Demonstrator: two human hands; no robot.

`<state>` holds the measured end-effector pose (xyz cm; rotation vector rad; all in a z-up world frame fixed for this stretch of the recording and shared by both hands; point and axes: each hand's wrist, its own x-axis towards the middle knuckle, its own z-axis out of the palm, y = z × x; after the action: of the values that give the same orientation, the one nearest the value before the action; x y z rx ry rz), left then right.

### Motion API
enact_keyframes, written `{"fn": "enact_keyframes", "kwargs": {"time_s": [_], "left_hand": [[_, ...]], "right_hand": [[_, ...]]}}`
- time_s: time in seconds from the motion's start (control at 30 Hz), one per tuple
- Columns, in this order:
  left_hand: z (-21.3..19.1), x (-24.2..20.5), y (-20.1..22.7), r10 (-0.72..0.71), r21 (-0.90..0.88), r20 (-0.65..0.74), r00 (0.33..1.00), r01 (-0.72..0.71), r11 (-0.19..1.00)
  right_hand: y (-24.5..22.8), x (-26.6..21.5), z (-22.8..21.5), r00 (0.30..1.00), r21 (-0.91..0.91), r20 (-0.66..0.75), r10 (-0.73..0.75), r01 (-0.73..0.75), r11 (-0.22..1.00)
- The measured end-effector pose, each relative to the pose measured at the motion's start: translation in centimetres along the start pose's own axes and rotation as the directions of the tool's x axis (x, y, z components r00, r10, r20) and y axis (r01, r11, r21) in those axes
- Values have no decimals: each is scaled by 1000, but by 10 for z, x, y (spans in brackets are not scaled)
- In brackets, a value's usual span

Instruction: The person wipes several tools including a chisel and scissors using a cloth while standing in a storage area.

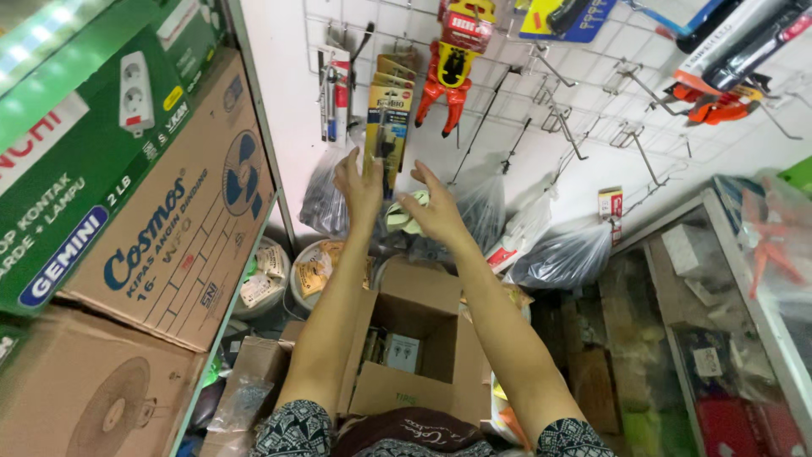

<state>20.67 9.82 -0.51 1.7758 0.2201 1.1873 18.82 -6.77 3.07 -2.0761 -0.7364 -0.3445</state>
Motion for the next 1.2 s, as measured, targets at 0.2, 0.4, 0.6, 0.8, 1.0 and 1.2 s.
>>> {"fn": "enact_keyframes", "kwargs": {"time_s": [0.2,0.4,0.6,0.8,1.0,1.2], "left_hand": [[-32,-103,6,35,-234,338,940,48,971],[-60,-214,-58,-162,-2,811,562,280,960],[-126,-316,-77,-489,480,868,-79,-114,870],[-157,-372,-69,-529,492,827,-187,-214,844],[-174,-379,-59,-569,523,795,-213,-235,819],[-176,-408,-87,-645,601,712,-277,-234,764]], "right_hand": [[-10,-69,-12,935,288,222,276,-334,898],[56,-176,-14,851,114,385,358,-429,896],[86,-315,18,529,-193,657,537,-571,798],[81,-382,53,495,-119,748,442,-556,823],[53,-375,54,422,-154,835,353,-437,886],[38,-399,64,433,-78,850,299,-459,885]]}}
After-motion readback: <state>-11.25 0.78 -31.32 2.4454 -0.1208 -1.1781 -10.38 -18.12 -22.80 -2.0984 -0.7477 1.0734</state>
